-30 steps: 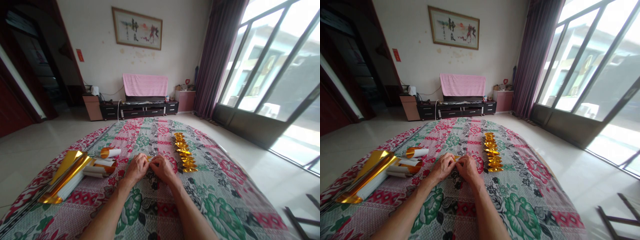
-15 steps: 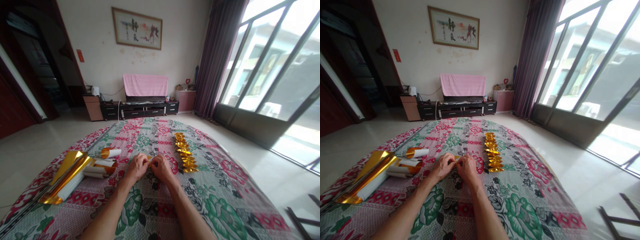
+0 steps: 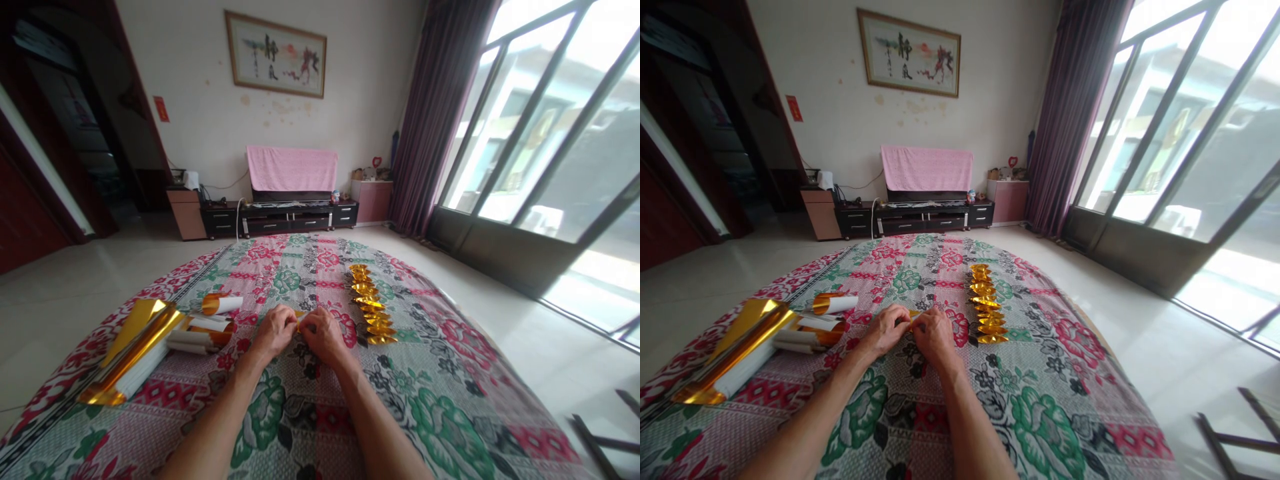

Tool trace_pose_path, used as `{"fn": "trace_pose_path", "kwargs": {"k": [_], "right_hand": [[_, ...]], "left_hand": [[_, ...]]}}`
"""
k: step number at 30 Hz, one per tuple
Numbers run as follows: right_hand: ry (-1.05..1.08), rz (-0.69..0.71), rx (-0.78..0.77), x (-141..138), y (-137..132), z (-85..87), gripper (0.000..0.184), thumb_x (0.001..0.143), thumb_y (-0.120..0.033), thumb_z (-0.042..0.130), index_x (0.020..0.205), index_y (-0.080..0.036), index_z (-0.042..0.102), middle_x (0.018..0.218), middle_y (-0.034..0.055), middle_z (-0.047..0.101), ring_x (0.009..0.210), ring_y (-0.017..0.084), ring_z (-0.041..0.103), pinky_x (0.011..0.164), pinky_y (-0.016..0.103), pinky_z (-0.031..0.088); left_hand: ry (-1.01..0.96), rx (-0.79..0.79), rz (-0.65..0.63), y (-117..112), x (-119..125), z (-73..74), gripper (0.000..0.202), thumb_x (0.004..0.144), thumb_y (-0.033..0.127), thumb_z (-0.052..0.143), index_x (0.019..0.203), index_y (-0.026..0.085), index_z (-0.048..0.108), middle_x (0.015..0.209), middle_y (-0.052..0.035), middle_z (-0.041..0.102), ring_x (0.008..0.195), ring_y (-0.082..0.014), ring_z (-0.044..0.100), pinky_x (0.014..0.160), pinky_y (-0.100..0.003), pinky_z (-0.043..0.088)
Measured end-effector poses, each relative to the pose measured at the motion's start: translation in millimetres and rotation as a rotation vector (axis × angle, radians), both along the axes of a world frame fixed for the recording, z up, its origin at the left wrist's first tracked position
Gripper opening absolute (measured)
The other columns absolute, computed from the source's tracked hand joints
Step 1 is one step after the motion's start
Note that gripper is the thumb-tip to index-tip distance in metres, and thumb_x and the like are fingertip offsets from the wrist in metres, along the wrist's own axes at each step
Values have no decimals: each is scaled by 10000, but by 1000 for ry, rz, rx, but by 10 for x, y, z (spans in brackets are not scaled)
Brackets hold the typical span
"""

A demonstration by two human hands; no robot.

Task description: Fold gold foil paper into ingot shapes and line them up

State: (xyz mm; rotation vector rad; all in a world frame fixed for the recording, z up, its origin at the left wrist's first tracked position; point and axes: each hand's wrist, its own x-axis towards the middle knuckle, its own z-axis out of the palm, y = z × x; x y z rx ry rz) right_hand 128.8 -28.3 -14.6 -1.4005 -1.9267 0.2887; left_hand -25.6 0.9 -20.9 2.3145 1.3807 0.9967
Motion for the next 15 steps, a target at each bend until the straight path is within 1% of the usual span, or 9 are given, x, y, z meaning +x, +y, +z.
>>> {"fn": "trace_pose_path", "kwargs": {"k": [5, 11, 15], "right_hand": [[4, 9, 15, -4, 1, 9, 146, 742, -159, 576, 700, -224, 700, 816, 28, 638, 790, 141, 559, 743, 227, 397], [4, -14, 2, 3, 3, 14, 133, 710, -126, 574, 707, -206, 680, 791, 26, 635, 776, 140, 562, 732, 224, 398], [4, -16, -4, 5, 4, 14, 128, 696, -123, 574, 721, -199, 674, 797, 30, 634, 778, 145, 561, 732, 230, 400]], "left_hand": [[-28, -34, -51, 24, -49, 31, 104, 719, 115, 520, 699, 180, 599, 807, -32, 615, 797, -157, 565, 785, -308, 458], [-70, -78, -113, 17, -123, 84, 236, 770, 114, 415, 795, 200, 634, 878, -26, 649, 864, -138, 587, 828, -267, 463], [-76, -94, -117, -29, -129, 145, 254, 735, 88, 412, 781, 199, 635, 884, -21, 657, 879, -137, 593, 848, -266, 461]]}}
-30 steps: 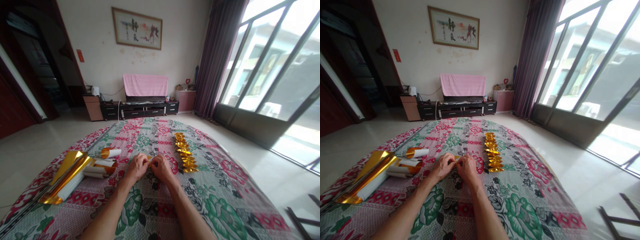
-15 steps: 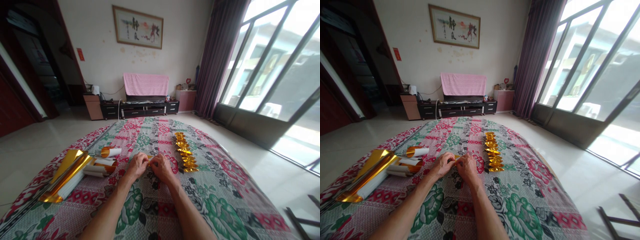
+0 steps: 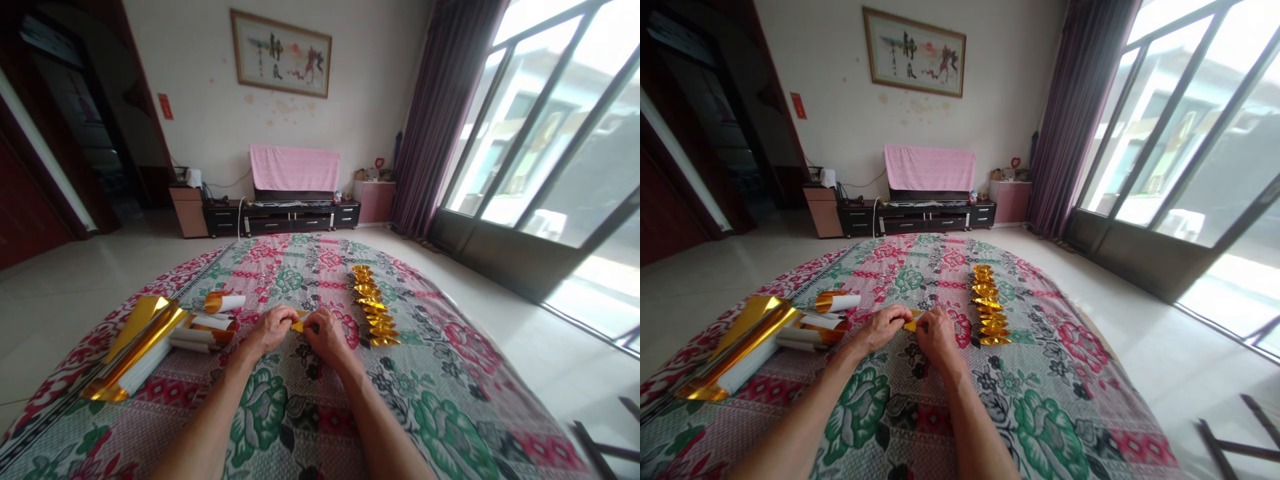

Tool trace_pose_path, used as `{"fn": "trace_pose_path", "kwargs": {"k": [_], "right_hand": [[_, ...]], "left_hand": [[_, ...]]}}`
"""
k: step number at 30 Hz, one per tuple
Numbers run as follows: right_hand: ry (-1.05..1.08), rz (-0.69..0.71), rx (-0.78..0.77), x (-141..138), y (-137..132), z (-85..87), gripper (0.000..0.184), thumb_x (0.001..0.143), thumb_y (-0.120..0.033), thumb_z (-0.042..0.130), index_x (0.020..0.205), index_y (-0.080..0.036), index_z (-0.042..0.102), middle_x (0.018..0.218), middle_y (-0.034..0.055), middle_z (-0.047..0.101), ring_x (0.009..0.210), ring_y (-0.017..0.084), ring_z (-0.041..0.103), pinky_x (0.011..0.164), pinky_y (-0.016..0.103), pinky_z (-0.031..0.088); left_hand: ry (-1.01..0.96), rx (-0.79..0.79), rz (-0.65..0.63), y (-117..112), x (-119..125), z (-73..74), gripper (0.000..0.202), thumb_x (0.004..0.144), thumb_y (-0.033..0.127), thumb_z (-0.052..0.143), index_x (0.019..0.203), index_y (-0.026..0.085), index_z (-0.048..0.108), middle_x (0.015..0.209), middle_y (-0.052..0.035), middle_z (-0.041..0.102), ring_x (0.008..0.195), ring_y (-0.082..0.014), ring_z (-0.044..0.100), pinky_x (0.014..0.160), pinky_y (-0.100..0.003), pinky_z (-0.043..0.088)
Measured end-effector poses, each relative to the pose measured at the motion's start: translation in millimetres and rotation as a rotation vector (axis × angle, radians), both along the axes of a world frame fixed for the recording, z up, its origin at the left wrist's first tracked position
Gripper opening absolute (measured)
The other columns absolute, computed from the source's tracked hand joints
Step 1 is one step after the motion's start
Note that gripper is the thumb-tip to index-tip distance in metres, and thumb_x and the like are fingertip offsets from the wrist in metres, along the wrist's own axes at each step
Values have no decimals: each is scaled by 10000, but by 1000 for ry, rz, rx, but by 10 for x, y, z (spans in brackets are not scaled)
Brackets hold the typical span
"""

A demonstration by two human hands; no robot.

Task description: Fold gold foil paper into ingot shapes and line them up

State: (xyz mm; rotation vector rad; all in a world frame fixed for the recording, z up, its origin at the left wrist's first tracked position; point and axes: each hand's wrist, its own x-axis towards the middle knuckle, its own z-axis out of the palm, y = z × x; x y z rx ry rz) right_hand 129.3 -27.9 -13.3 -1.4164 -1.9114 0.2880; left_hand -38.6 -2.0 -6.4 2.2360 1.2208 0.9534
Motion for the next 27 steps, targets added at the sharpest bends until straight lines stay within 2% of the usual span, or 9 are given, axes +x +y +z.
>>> {"fn": "trace_pose_path", "kwargs": {"k": [6, 16, 27], "right_hand": [[12, -7, 18, -9, -7, 4, 131, 686, -121, 582, 746, -193, 675, 817, 36, 637, 800, 152, 564, 764, 246, 404], [32, 7, 12, 12, -24, 19, 134, 681, -130, 588, 745, -201, 681, 825, 36, 642, 792, 155, 571, 751, 247, 419], [22, 22, 4, 14, -12, 3, 146, 689, -131, 587, 763, -209, 686, 834, 33, 640, 805, 154, 568, 765, 248, 417]], "left_hand": [[-11, 9, -13, -19, -5, 1, 197, 638, 51, 485, 664, 186, 626, 923, -29, 651, 880, -146, 596, 863, -278, 455], [0, 37, 27, -2, 18, -34, 174, 647, 66, 514, 629, 188, 635, 897, -32, 647, 848, -148, 602, 841, -298, 472], [-23, -2, -27, 3, -40, -23, 332, 577, 27, 380, 671, 197, 649, 938, -19, 656, 920, -136, 596, 913, -299, 444]]}}
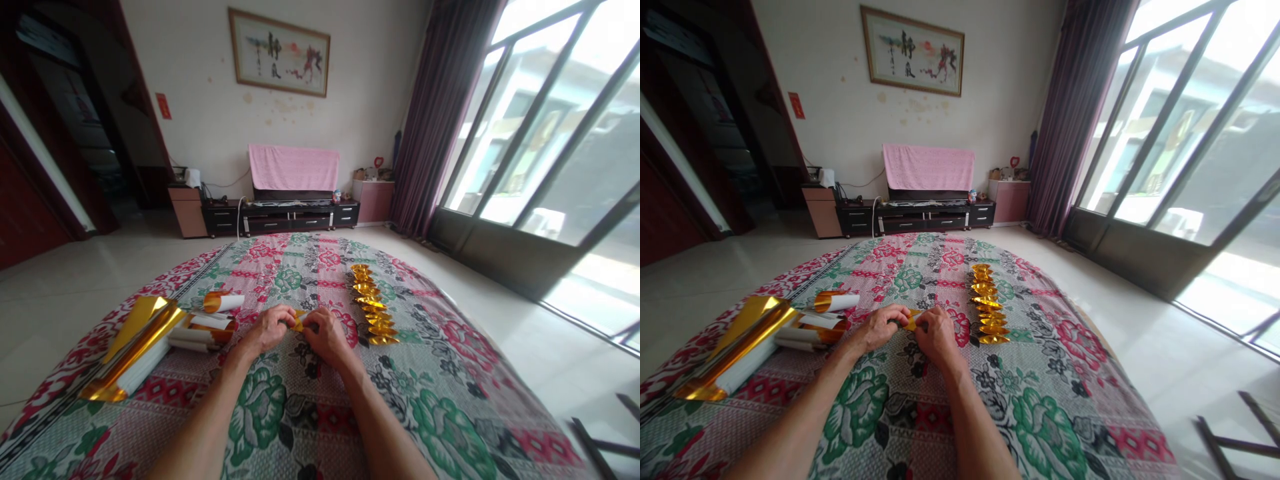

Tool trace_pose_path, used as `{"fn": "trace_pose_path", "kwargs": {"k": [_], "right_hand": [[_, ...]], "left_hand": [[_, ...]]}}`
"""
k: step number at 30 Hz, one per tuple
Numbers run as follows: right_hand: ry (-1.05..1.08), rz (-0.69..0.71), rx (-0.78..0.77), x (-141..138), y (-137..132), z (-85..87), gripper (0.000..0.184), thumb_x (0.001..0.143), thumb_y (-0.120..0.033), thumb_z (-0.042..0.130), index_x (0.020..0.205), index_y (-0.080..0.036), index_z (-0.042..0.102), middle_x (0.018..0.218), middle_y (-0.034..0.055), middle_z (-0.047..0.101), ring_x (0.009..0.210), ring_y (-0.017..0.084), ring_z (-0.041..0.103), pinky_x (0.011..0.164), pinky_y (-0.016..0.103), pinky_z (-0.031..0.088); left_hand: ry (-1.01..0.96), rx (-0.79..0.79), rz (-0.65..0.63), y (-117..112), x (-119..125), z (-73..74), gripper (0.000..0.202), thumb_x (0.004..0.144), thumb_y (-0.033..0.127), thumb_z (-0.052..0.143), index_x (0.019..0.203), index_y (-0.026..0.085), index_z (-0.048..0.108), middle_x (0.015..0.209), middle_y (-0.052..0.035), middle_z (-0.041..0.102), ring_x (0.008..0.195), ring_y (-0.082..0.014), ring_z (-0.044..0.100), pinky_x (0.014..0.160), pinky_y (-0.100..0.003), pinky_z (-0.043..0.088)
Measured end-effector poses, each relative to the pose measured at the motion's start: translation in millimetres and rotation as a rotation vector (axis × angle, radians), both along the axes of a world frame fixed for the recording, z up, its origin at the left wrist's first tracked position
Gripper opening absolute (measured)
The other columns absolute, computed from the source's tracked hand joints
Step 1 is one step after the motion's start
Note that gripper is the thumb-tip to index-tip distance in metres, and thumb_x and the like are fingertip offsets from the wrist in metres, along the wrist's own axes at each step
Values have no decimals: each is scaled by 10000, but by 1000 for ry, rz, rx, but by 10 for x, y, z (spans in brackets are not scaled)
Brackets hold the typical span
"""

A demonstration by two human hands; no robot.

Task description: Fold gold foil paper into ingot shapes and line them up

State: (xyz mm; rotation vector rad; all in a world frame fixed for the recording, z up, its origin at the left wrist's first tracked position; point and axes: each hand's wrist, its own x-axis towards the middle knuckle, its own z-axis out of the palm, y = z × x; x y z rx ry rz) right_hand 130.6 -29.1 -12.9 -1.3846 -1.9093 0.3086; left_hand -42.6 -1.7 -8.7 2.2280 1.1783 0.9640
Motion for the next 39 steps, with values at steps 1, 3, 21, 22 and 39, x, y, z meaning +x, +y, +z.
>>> {"fn": "trace_pose_path", "kwargs": {"k": [1, 3, 21, 22, 39], "right_hand": [[-5, -1, -4, 0, -1, 3, 151, 692, -132, 585, 767, -214, 688, 837, 32, 640, 808, 154, 569, 768, 249, 416], [-15, -5, -8, -2, -5, 11, 167, 701, -134, 581, 786, -225, 692, 852, 31, 639, 821, 155, 569, 776, 250, 414], [-50, -64, 16, -48, -19, -6, 103, 738, -183, 578, 698, -207, 670, 834, 30, 628, 818, 148, 551, 779, 245, 388], [-51, -72, 16, -52, -19, -4, 109, 742, -183, 572, 692, -204, 667, 834, 31, 628, 814, 146, 550, 774, 242, 387], [-61, -159, -2, -124, -11, -26, 123, 755, -208, 574, 659, -195, 652, 832, 31, 618, 800, 144, 537, 749, 237, 366]], "left_hand": [[1, 0, -2, -3, -1, 5, 330, 573, 28, 380, 666, 197, 647, 939, -17, 657, 920, -137, 597, 915, -301, 443], [3, 4, -3, -9, -1, 13, 315, 571, 30, 387, 656, 195, 642, 938, -18, 657, 918, -139, 596, 914, -302, 443], [87, 105, 9, 23, 32, -57, 147, 722, 105, 503, 647, 191, 596, 901, -27, 631, 863, -133, 583, 815, -266, 468], [97, 108, 16, 23, 36, -59, 150, 721, 103, 503, 641, 191, 594, 903, -27, 631, 863, -133, 583, 814, -265, 468], [50, 116, 49, 37, 78, -88, 154, 676, 52, 521, 655, 179, 605, 876, -37, 621, 839, -142, 582, 820, -289, 469]]}}
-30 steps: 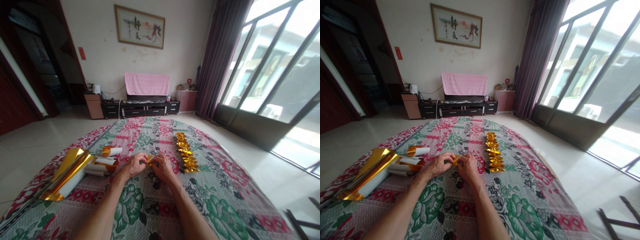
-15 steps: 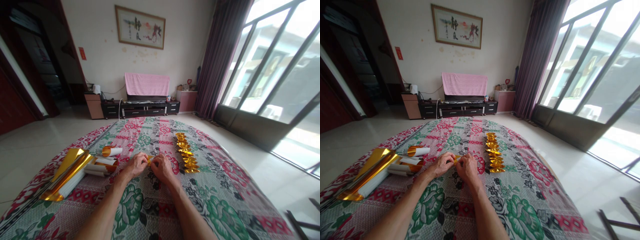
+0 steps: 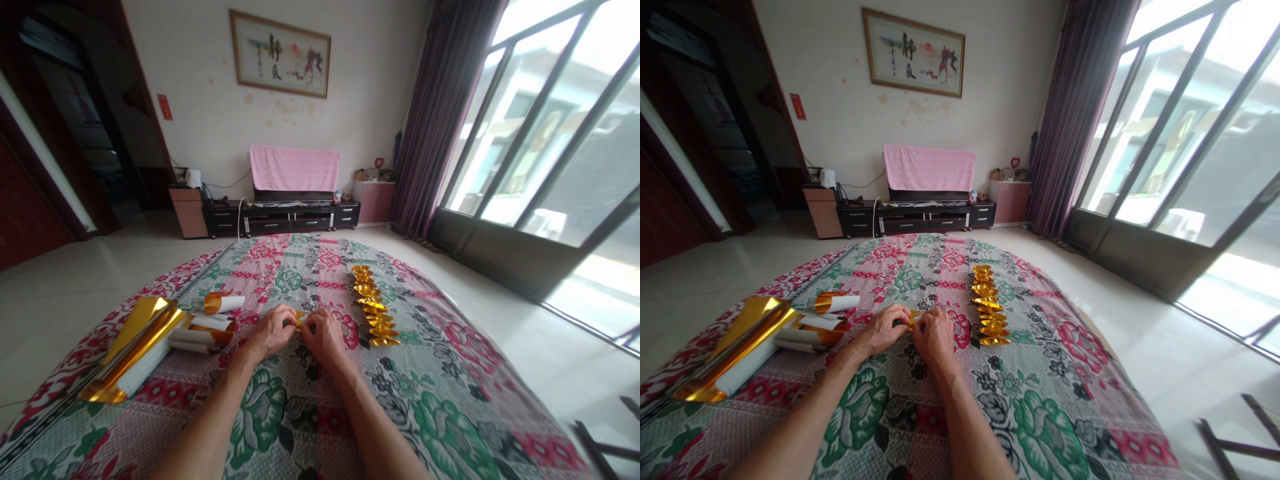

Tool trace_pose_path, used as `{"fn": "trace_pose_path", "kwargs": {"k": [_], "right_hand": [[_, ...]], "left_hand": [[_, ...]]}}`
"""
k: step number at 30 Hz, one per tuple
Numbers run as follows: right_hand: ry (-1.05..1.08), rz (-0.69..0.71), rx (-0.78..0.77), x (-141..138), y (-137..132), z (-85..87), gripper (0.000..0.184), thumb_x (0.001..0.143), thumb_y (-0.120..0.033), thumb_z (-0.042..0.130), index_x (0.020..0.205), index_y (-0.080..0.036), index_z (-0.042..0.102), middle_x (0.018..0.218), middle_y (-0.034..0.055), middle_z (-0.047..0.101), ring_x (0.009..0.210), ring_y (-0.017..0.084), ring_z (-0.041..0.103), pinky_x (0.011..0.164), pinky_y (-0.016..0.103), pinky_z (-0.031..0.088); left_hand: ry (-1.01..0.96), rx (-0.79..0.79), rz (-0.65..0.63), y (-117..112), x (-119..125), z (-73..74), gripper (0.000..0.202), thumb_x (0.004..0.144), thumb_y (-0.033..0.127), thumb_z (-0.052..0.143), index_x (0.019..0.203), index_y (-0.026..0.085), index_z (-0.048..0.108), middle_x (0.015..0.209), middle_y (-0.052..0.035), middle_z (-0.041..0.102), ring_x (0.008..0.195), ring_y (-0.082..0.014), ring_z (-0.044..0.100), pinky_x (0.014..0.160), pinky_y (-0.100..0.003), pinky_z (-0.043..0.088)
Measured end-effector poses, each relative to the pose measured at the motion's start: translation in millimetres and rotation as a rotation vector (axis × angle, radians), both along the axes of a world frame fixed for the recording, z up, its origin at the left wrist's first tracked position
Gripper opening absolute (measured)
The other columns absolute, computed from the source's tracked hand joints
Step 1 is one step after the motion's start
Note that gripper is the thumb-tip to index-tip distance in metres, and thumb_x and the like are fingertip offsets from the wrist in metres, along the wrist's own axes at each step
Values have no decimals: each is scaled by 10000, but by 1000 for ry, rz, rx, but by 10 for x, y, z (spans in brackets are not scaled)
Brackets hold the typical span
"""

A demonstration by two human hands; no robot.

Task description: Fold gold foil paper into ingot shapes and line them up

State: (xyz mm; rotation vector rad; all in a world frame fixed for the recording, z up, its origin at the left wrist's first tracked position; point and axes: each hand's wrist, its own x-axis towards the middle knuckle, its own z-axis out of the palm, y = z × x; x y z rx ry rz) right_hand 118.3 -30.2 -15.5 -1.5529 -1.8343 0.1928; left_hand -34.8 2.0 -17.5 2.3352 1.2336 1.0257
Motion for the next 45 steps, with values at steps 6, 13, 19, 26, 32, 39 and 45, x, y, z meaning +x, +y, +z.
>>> {"fn": "trace_pose_path", "kwargs": {"k": [6, 13, 19, 26, 32, 39, 45], "right_hand": [[32, 43, 20, 42, 5, 5, 122, 735, -156, 556, 667, -190, 652, 822, 30, 628, 785, 140, 542, 735, 234, 376], [120, 115, 40, 86, -3, -7, 232, 638, -52, 515, 663, -205, 688, 832, 20, 653, 808, 144, 563, 781, 238, 395], [157, 142, 13, 105, 3, 26, 259, 611, -35, 500, 619, -196, 703, 821, 26, 671, 772, 143, 588, 749, 230, 423], [176, 118, 12, 105, -8, 50, 239, 632, -53, 506, 600, -184, 704, 813, 32, 689, 740, 142, 608, 720, 228, 440], [180, 113, 27, 103, -12, 45, 263, 631, -52, 496, 614, -200, 713, 808, 18, 692, 730, 132, 612, 720, 217, 443], [167, 109, 23, 109, -9, 41, 262, 639, -64, 498, 617, -212, 714, 820, 14, 694, 740, 131, 614, 726, 212, 448], [144, 115, 36, 88, -40, 73, 196, 666, -92, 536, 618, -192, 697, 805, 29, 687, 728, 133, 610, 710, 214, 443]], "left_hand": [[7, -52, -32, -5, -34, 45, 180, 662, 39, 504, 644, 173, 622, 906, -40, 625, 862, -141, 587, 841, -289, 466], [2, -39, -4, -20, -29, 28, 136, 665, 77, 534, 622, 177, 615, 900, -35, 633, 852, -145, 589, 815, -274, 466], [29, -21, 7, 8, -7, -22, 129, 732, 192, 567, 611, 175, 609, 886, -40, 612, 834, -146, 576, 791, -275, 451], [65, -6, 31, -28, 26, 8, 168, 772, 195, 532, 614, 173, 585, 871, -39, 598, 820, -139, 557, 795, -285, 438], [96, 23, 71, -50, 53, 19, 192, 792, 197, 507, 612, 174, 567, 864, -44, 594, 817, -142, 552, 796, -291, 440], [112, 53, 74, -32, 49, -17, 194, 799, 206, 496, 620, 177, 566, 866, -43, 592, 827, -143, 546, 810, -295, 441], [101, 58, 72, -27, 53, -19, 187, 786, 196, 509, 607, 176, 559, 860, -46, 588, 825, -150, 546, 803, -307, 444]]}}
